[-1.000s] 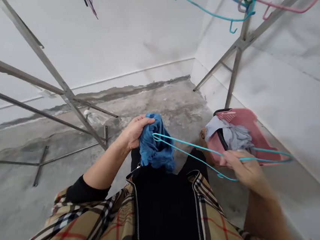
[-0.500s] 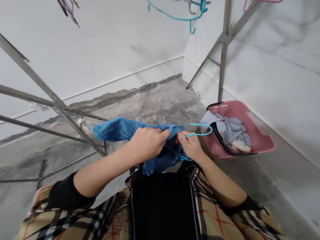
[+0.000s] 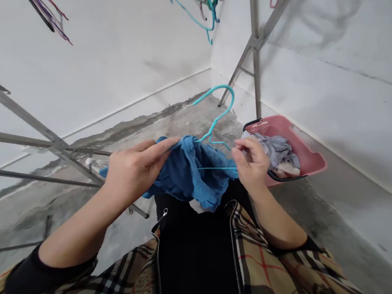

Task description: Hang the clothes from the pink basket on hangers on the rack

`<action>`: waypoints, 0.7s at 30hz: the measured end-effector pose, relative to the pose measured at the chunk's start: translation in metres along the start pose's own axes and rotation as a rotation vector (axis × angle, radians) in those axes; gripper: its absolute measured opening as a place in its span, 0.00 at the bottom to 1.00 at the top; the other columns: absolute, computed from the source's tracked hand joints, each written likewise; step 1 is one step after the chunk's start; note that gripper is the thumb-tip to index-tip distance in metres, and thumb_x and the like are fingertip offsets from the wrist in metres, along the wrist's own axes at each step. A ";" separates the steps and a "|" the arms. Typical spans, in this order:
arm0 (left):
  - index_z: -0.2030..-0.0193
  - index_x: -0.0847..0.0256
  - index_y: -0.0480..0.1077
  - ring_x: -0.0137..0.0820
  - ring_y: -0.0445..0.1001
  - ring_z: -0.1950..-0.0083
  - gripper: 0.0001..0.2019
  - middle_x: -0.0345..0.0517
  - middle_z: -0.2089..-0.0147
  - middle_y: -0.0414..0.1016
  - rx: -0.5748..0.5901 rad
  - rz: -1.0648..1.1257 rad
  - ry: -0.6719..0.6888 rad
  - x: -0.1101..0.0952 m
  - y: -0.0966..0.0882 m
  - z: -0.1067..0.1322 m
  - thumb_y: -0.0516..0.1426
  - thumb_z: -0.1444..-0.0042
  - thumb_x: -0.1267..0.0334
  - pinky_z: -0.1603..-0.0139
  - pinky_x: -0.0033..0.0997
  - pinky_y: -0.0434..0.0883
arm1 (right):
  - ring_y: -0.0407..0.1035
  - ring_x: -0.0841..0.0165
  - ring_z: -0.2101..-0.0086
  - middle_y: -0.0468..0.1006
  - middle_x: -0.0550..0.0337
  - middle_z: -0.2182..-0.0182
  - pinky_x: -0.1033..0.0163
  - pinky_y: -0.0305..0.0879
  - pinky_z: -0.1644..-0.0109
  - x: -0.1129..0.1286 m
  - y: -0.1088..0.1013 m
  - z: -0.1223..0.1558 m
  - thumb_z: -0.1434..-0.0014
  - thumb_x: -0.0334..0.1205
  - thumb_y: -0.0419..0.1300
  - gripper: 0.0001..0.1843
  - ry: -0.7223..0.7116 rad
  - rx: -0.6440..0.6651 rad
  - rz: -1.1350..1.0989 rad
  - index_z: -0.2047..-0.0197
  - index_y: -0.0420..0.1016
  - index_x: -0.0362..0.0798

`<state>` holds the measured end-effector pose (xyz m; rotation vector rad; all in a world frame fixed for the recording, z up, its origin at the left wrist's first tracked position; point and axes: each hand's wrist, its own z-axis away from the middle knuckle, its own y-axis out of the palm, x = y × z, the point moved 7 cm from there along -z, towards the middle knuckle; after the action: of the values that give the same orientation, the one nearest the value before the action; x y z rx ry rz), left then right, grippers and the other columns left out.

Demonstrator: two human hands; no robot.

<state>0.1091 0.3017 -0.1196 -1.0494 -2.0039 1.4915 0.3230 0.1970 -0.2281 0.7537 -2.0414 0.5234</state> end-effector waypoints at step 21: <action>0.48 0.45 0.76 0.26 0.77 0.68 0.19 0.36 0.69 0.79 -0.229 0.186 0.001 0.018 -0.030 0.030 0.63 0.45 0.69 0.70 0.22 0.69 | 0.70 0.67 0.66 0.79 0.58 0.67 0.62 0.66 0.61 -0.123 0.049 0.061 0.44 0.51 0.59 0.18 0.624 0.441 -0.155 0.61 0.78 0.46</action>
<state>0.0665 0.2933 -0.1030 -1.3614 -2.1649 1.3717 0.3067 0.2341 -0.3680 0.8619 -1.2919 0.9956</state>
